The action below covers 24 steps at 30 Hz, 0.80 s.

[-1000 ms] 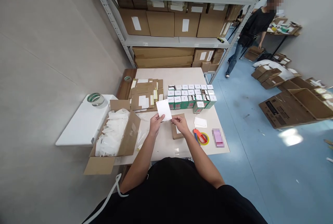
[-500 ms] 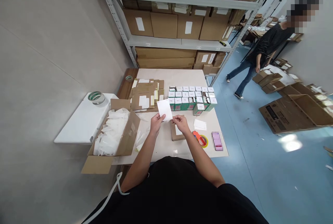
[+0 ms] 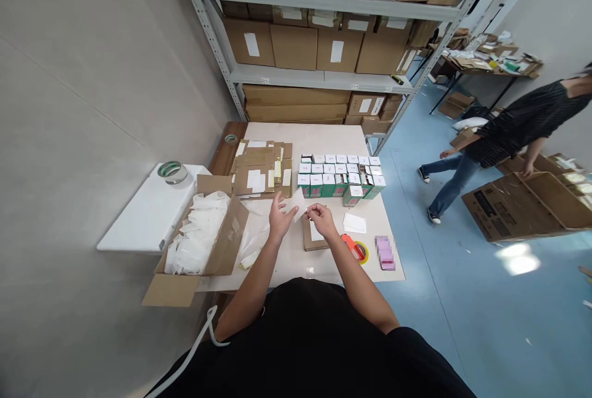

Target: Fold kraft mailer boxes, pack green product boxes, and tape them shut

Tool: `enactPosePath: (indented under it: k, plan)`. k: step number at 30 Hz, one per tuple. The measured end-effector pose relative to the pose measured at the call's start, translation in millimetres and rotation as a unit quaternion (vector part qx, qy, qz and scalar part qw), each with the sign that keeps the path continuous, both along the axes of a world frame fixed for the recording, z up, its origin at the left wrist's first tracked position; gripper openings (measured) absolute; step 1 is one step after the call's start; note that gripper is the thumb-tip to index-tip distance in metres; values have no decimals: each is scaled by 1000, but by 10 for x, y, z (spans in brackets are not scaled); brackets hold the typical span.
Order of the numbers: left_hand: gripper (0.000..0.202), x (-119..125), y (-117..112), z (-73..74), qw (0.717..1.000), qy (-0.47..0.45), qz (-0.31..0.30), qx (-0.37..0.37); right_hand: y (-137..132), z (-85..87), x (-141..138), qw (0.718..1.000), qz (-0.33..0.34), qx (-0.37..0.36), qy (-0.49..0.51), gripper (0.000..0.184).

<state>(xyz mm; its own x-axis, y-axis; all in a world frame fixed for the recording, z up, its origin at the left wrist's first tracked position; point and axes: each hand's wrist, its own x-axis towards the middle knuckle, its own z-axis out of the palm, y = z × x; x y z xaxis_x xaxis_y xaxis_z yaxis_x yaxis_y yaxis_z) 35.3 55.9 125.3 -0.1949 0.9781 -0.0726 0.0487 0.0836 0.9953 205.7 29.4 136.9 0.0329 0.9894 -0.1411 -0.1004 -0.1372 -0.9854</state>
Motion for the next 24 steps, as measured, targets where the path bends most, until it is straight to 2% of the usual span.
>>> enactPosePath:
  k: [1, 3, 5, 6, 9, 11, 16, 20, 24]
  plan:
    - [62, 14, -21, 29, 999, 18, -29, 12, -4, 4, -2, 1000, 1, 7, -1, 26]
    - [41, 53, -62, 86, 992, 4, -126, 21, -12, 11, -6, 1000, 6, 25, -9, 26]
    - [35, 91, -93, 123, 981, -35, -188, 18, -20, 13, -8, 999, 15, 38, -21, 27]
    - [36, 104, -102, 132, 981, -52, -187, 17, -24, 11, -9, 999, 20, 42, -25, 28]
    - [41, 105, -112, 135, 989, -84, -124, 1, -42, 3, -13, 998, 31, 44, -31, 30]
    - [50, 86, -118, 134, 988, -110, -105, -19, -54, 1, -20, 998, 32, 41, -31, 31]
    - [70, 56, -180, 152, 971, -181, -149, -33, -63, 14, -57, 999, 8, 22, -21, 35]
    - [50, 27, -217, 141, 973, -168, -159, -11, -71, 15, -114, 1000, 15, 18, -13, 35]
    - [38, -67, -217, 111, 981, -159, -112, -16, -103, -7, -172, 1000, 5, 10, -16, 32]
